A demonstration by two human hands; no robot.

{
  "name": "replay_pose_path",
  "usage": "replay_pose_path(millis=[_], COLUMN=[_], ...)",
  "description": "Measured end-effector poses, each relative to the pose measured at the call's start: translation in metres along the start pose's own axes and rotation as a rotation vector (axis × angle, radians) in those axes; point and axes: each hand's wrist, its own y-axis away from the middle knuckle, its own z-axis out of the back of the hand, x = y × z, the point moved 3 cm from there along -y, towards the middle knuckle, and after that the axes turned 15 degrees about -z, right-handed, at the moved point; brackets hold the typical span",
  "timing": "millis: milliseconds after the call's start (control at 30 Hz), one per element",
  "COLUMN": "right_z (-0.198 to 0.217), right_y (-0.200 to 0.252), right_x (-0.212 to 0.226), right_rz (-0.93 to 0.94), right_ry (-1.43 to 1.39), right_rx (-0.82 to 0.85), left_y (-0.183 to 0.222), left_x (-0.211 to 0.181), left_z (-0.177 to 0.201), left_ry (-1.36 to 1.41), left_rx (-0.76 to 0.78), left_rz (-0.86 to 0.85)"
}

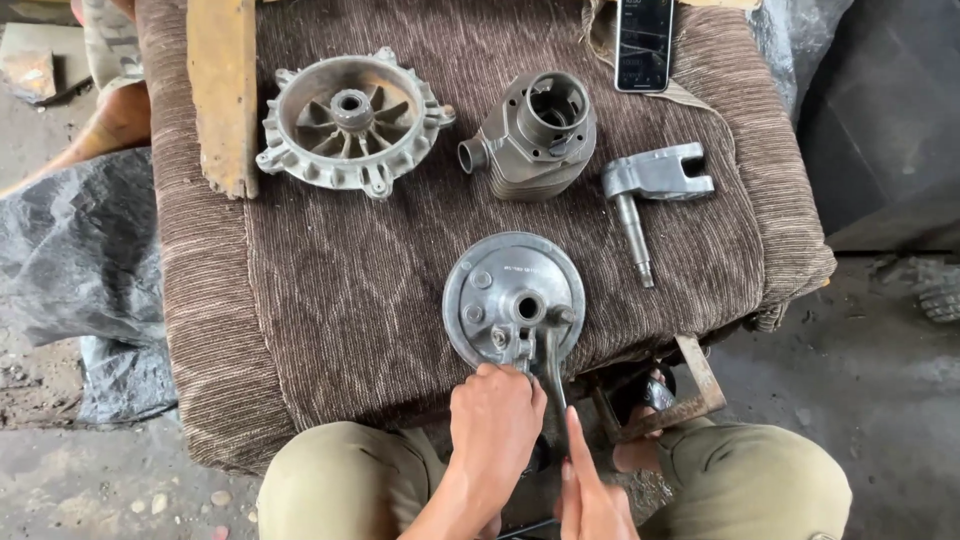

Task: Scrubbing a motorcycle brake component with a wire brush to remove dirt and corrosion.

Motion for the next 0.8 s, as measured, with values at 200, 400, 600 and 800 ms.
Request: replay_pose_path(millis=[200, 400, 600, 800], right_z=[0.018, 0.033, 0.004, -0.017], right_y=[-0.036, -0.038, -0.01, -0.016], right_x=[0.041, 0.057, 0.015, -0.011], right_rz=[0.369, 0.398, 0.216, 0.1], right_ry=[-0.186, -0.164, 0.024, 0.02], right_rx=[-0.021, -0.065, 0.048, -0.284], left_y=[0.0, 0.001, 0.001, 0.0], left_x=[0.0, -0.001, -0.002, -0.004], left_z=[0.004, 0.003, 0.014, -0.003], left_ry=[0.005, -0.018, 0.046, -0.081], left_rx=[0.022, 0.006, -0.004, -0.057], left_rz=[-0.027, -0.031, -0.008, 0.002])
